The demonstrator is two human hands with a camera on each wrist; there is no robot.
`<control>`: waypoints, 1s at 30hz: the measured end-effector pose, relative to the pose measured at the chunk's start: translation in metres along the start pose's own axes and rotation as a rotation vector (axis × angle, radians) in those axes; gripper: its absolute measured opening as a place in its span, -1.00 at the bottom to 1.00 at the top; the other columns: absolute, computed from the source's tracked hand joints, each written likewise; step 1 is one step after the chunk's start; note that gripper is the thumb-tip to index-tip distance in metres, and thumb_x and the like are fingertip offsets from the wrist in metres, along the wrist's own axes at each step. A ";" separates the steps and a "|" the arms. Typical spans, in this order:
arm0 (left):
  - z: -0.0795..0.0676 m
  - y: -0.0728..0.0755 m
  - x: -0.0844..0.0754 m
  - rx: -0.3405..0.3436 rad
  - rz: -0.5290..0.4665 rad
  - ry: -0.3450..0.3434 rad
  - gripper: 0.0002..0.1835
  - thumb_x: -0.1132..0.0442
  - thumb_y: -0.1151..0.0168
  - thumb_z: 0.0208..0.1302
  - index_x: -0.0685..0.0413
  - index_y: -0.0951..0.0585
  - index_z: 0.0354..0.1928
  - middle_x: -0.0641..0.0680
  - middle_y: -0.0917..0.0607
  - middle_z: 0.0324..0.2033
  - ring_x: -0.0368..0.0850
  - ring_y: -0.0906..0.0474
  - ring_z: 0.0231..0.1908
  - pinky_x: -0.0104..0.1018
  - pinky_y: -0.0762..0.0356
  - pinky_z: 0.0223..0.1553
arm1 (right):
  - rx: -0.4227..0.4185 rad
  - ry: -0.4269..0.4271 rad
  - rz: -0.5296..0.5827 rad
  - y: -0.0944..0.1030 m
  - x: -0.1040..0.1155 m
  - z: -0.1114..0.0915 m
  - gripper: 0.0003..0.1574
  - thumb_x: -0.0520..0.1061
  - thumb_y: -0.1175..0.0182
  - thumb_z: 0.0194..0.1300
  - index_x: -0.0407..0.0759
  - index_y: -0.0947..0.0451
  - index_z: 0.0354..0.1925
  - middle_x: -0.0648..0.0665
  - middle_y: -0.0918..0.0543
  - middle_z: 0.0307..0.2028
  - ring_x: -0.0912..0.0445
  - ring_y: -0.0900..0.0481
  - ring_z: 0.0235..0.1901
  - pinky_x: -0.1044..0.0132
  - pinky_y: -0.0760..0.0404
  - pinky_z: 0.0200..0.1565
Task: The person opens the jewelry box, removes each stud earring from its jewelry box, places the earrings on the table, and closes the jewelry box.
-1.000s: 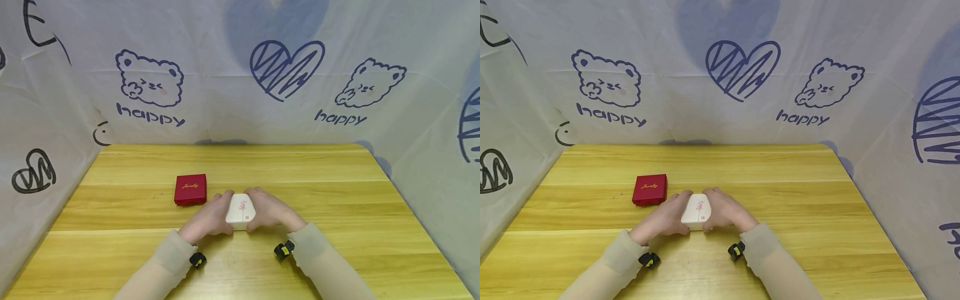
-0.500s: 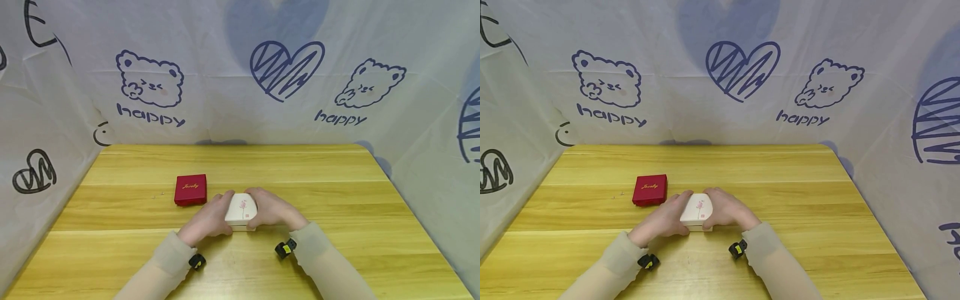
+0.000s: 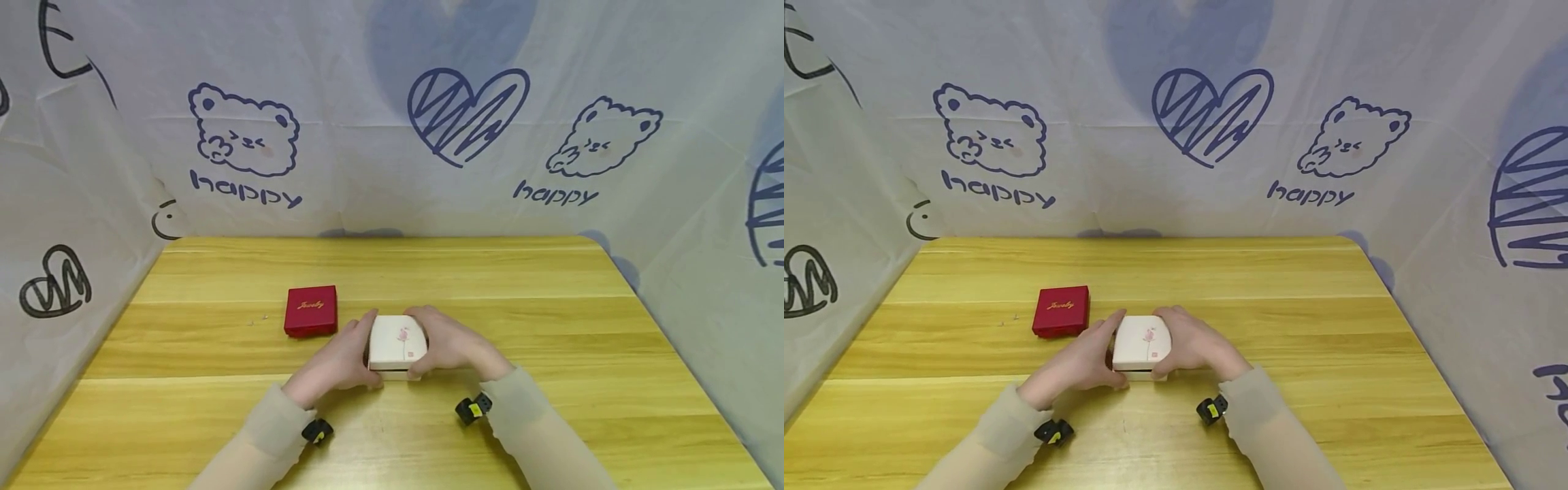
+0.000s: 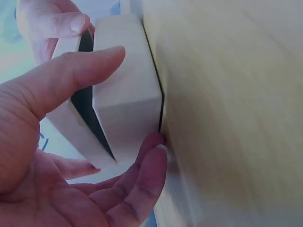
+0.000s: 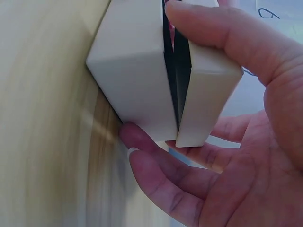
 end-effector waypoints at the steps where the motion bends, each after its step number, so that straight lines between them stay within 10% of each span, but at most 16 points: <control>1: 0.000 0.000 0.001 0.001 -0.004 0.009 0.25 0.22 -0.62 -0.15 0.15 0.00 0.53 0.27 -0.37 0.24 0.02 -0.41 0.04 0.01 -0.39 0.15 | -0.005 -0.003 0.008 0.001 -0.001 -0.001 0.22 -0.12 -0.62 -0.24 -0.31 -0.25 0.36 -0.15 -0.44 0.14 0.04 -0.43 -0.04 0.07 -0.42 0.07; 10: -0.006 0.004 0.004 -0.017 0.014 0.042 0.25 0.16 -0.63 -0.16 0.21 -0.01 0.52 0.29 -0.41 0.26 0.08 -0.41 0.16 0.04 -0.35 0.21 | -0.071 -0.026 0.030 0.013 -0.012 -0.010 0.26 -0.06 -0.65 -0.25 -0.29 -0.24 0.36 -0.18 -0.43 0.16 0.00 -0.43 0.01 0.05 -0.40 0.12; 18: -0.008 0.005 0.001 -0.027 -0.041 -0.002 0.14 0.25 -0.60 -0.09 0.34 -0.07 0.47 0.19 -0.61 -0.03 -0.15 -0.53 -0.35 -0.23 -0.56 -0.26 | -0.124 -0.069 0.082 0.025 -0.031 -0.019 0.21 -0.08 -0.63 -0.17 -0.29 -0.21 0.36 -0.15 -0.44 0.03 0.00 -0.46 -0.11 0.10 -0.48 -0.05; 30: -0.008 0.004 -0.001 -0.026 -0.056 -0.015 0.10 0.30 -0.58 -0.06 0.34 -0.11 0.46 0.14 -0.63 -0.16 -0.18 -0.53 -0.38 -0.26 -0.55 -0.30 | -0.215 -0.172 0.072 0.043 -0.066 -0.022 0.21 0.04 -0.61 -0.11 -0.38 -0.19 0.34 -0.26 -0.43 0.09 -0.07 -0.43 -0.06 0.03 -0.41 0.04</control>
Point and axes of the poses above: each hand's wrist, its own z-axis towards the middle knuckle, its own y-axis out of the back of the hand, x = y × z, the point moved 5 cm from there along z, towards the middle knuckle
